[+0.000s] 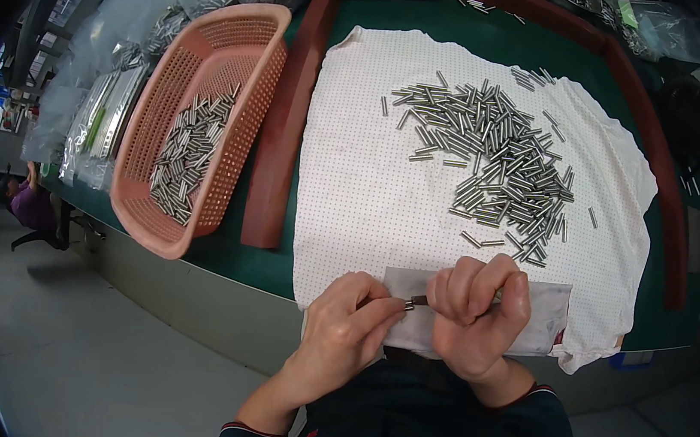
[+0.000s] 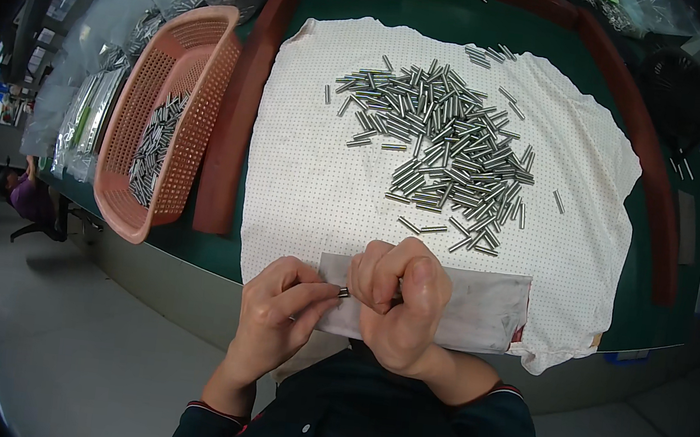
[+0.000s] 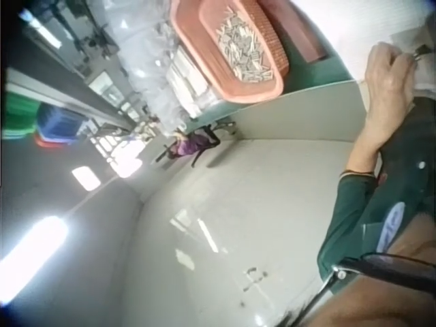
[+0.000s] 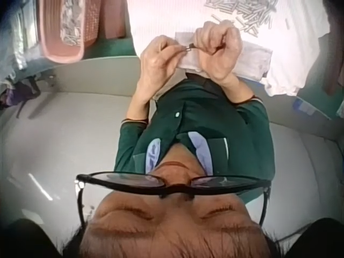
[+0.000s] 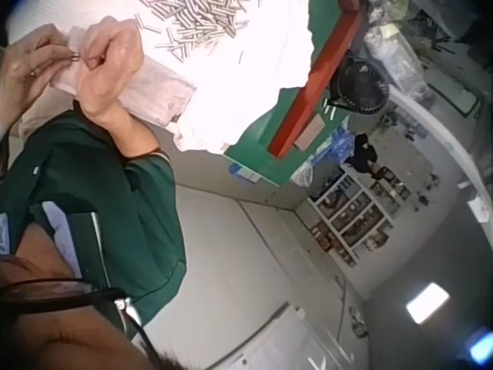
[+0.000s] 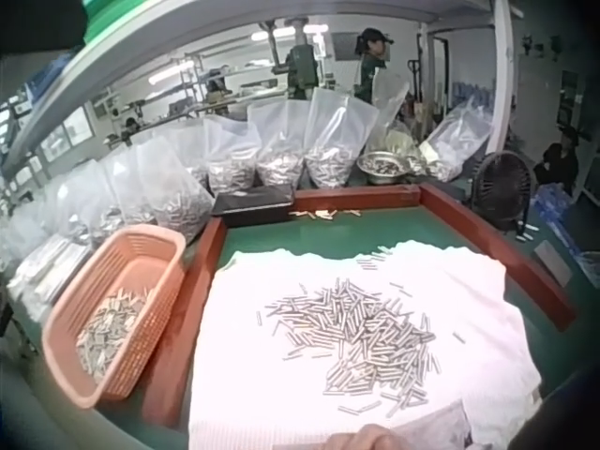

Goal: The recorder is inspecting small cylindrical metal pins by checking them against a hand-held gauge and then sorting them into a basket.

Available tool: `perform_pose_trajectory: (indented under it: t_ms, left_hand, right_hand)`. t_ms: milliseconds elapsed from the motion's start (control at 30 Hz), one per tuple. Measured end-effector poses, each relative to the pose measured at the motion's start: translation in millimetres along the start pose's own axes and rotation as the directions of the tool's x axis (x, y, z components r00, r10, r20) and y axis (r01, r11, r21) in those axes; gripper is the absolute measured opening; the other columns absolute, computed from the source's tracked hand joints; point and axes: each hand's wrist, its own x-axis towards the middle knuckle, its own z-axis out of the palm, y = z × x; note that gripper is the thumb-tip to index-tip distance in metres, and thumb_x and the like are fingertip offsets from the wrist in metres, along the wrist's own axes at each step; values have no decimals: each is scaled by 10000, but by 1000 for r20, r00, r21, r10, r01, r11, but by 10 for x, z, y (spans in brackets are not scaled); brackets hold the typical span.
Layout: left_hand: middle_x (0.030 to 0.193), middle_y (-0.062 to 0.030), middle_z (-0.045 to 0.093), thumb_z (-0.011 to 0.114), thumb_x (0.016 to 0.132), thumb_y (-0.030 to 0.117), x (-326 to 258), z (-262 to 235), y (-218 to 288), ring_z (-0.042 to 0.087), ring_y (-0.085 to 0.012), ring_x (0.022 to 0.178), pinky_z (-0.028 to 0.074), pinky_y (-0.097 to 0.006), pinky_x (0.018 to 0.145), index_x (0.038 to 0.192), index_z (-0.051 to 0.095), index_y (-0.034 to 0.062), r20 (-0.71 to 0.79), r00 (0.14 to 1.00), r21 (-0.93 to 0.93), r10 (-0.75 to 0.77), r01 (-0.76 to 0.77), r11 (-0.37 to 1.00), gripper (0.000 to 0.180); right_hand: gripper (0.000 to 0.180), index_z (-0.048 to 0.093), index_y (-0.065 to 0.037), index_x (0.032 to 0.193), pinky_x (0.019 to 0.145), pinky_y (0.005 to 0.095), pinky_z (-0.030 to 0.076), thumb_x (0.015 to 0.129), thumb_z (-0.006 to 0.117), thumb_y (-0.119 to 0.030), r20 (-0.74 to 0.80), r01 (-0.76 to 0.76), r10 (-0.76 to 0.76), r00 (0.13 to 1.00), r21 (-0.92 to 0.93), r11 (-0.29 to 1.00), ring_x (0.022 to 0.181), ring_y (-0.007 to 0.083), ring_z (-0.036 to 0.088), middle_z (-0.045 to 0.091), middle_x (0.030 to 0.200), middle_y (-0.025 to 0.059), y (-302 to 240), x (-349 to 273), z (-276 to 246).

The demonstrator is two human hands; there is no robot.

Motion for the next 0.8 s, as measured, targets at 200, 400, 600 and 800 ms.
perform_pose_trajectory:
  t_ms: [200,400,600,800]
  left_hand:
    - [643,-81,476,639,612,-28,22,-24,1,498,-238,584,403,-324,492,744,614,17,15,1000,-68,3,-2,998,141]
    - [633,-81,466,643,612,-24,-4,-11,28,493,-239,581,398,-325,494,721,600,24,2,1000,-31,-22,22,999,127]
    - [619,-75,453,648,624,-20,-59,67,33,476,-228,565,390,-324,491,715,595,25,-71,997,-42,-43,41,998,115]
    - [616,-75,454,649,622,-23,-81,78,51,474,-222,562,385,-315,489,714,597,20,-98,995,-50,-34,29,998,114]
  right_hand:
    - [415,347,-84,633,405,254,204,913,307,-388,135,171,-150,979,-164,972,392,85,180,283,469,-2,82,-79,60]
    - [414,343,-80,618,409,251,209,918,308,-364,264,334,-258,929,-303,892,396,83,186,275,472,-2,98,-129,37]
    - [373,314,-82,600,430,250,216,913,262,-278,-58,69,-58,997,219,973,416,85,185,272,477,1,-5,-97,-37]
    - [383,313,-86,615,423,244,210,916,250,-315,-50,-2,16,999,268,964,408,78,179,273,480,-5,-46,-88,-73]
